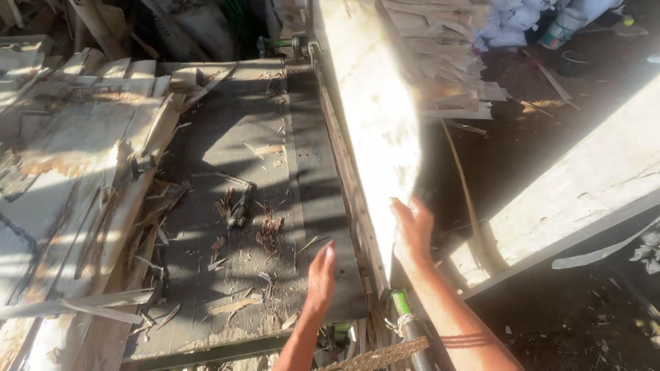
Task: Cutting thin wood veneer slices using an industrial slicing machine.
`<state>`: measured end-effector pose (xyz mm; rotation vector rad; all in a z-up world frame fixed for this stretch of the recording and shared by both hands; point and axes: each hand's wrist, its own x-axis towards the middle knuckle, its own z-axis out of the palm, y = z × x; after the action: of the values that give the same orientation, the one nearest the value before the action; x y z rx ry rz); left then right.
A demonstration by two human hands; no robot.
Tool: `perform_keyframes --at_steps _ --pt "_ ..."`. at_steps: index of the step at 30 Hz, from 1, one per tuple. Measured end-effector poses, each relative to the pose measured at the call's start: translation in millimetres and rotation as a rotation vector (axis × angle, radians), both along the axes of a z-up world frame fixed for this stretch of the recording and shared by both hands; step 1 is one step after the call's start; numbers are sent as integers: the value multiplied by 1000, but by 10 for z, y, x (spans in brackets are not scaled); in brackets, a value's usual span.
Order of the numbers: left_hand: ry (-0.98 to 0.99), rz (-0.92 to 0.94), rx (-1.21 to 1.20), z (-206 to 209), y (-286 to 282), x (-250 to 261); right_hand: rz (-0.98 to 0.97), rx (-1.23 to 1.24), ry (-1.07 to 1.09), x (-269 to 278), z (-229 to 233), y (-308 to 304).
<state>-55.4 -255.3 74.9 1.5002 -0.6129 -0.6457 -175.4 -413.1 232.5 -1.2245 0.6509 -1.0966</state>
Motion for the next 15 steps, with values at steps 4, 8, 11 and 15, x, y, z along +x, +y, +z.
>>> perform_keyframes --at_steps 4,8,11,15 --pt "511 -151 -269 957 79 630 227 -10 -21 425 -315 498" --pt "521 43 -307 -92 375 1307 871 -190 609 210 107 955" --pt "445 244 -165 -838 988 1413 1088 -104 479 -319 404 1016" --pt "367 392 36 -1725 1936 1285 796 50 83 -1128 328 887"
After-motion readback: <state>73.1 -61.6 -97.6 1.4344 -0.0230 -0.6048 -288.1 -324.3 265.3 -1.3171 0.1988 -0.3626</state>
